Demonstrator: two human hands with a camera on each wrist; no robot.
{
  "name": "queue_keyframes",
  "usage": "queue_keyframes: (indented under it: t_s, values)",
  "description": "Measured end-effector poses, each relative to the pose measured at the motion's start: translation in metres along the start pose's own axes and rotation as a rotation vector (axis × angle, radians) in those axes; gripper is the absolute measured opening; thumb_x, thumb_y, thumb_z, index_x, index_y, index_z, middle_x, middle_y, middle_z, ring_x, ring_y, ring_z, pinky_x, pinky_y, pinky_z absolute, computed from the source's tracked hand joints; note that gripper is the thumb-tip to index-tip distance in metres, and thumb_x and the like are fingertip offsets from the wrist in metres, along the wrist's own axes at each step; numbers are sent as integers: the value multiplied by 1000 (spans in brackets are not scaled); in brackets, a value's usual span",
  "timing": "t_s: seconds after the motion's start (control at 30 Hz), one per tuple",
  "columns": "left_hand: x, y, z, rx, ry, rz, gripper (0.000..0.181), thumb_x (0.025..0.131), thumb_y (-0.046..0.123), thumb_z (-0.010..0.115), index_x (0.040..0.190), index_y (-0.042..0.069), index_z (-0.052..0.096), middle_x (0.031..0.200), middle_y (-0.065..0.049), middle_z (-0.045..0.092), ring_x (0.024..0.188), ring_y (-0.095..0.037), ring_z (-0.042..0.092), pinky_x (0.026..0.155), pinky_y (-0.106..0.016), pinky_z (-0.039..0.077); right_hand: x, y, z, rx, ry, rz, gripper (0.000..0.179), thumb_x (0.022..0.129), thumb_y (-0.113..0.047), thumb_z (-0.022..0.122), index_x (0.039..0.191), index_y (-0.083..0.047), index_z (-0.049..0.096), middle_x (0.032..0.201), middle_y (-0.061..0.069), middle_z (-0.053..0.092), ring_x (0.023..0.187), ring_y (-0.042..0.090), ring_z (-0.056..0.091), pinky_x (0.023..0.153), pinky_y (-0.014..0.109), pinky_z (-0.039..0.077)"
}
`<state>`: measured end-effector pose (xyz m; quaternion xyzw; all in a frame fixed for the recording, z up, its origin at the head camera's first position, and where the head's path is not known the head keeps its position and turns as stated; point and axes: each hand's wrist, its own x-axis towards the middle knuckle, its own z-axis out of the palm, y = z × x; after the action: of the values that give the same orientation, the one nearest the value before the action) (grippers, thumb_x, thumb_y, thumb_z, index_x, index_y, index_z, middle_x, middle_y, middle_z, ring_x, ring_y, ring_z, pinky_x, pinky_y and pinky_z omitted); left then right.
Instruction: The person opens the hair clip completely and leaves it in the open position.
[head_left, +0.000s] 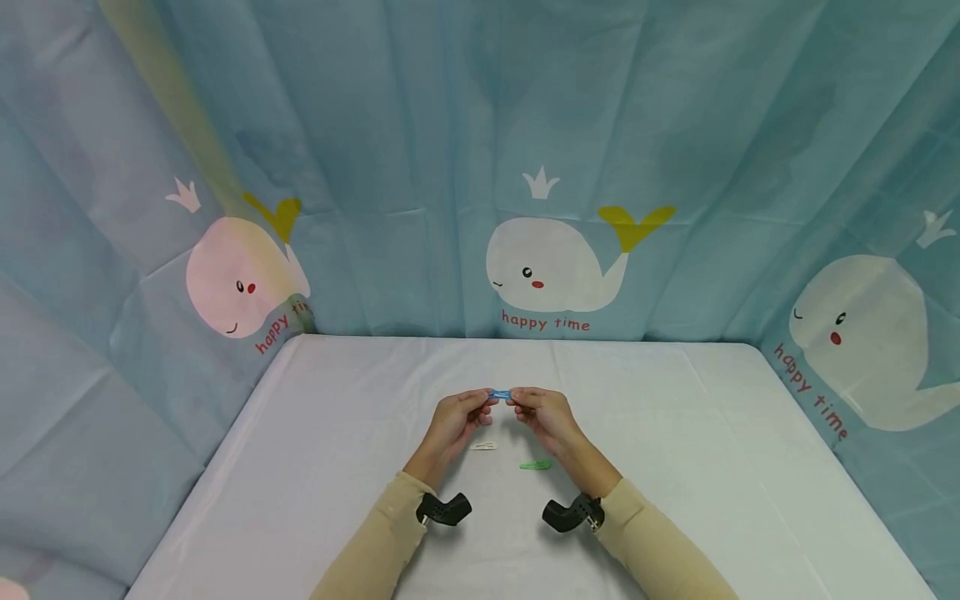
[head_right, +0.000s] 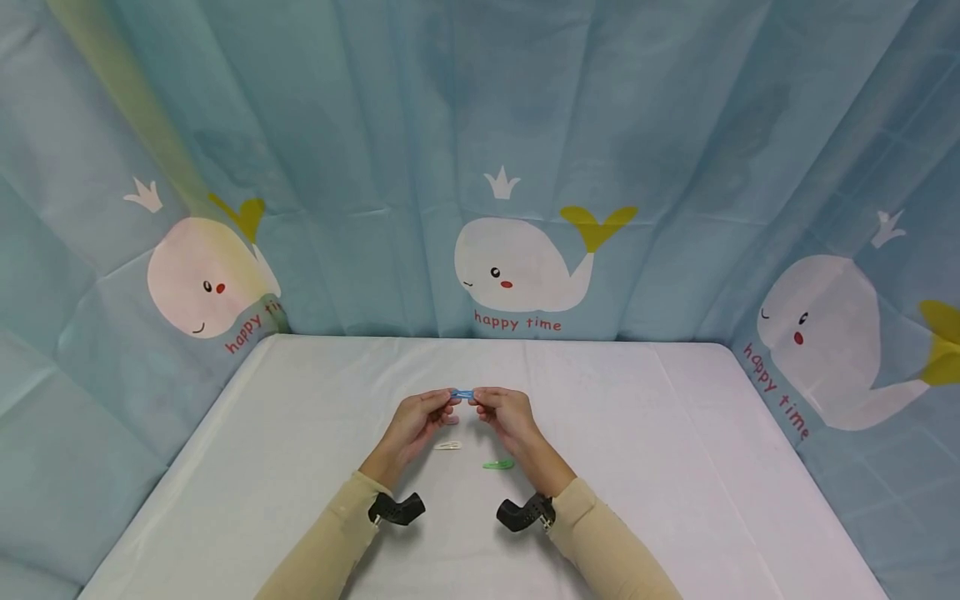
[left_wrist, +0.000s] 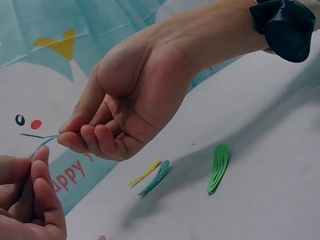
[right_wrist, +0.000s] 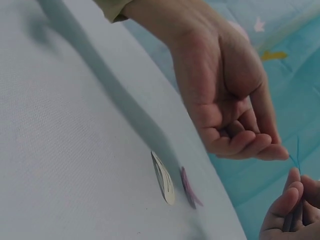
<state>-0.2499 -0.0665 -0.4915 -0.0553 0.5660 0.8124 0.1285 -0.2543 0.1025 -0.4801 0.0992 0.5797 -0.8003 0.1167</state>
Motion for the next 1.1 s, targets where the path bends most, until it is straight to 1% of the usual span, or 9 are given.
queue_keyframes:
  t_s: [0.3,0.6,0.8,0.9,1.03,1.1]
  values:
    - [1,1,0,3,4,-4,32,97,9,57,122,-11,59,82,2,71,69,-6,56,67,-22,51,3,1,-2,-1,-8,-4,23,94,-3,59,110,13,63,73,0,70,62,6,57,58,19,49]
    - [3,3,0,2,33,-18,30,97,9,56,121,-9,61,82,2,71,69,-7,55,66,-21,51,5,1,-1,-13,-28,-4,28,94,-5,59,114,14,60,75,-1,70,64,7,57,60,19,49]
    - [4,4,1,-3,30,-27,30,98,9,54,122,-9,60,83,2,70,70,-7,55,67,-21,51,6,0,0,-18,-15,-5,26,94,-5,58,112,13,62,74,-1,70,64,7,56,59,19,48]
    - [3,5,1,-16,37,-32,30,98,9,55,122,-9,60,83,2,70,70,-7,54,67,-23,51,7,-1,2,-36,1,-2,23,94,-6,59,109,11,64,73,-1,69,64,8,56,59,19,48]
    - [4,6,0,-13,38,-25,31,98,9,54,122,-9,59,83,3,70,69,-6,53,66,-24,52,10,-3,3,-54,15,4,18,93,-7,61,104,7,66,73,0,68,64,9,56,59,20,48]
    - [5,7,0,-21,40,-21,31,98,9,54,122,-10,59,82,3,70,69,-5,53,65,-22,51,11,-4,3,-64,17,9,17,93,-7,62,103,7,67,73,0,68,64,10,56,59,20,48]
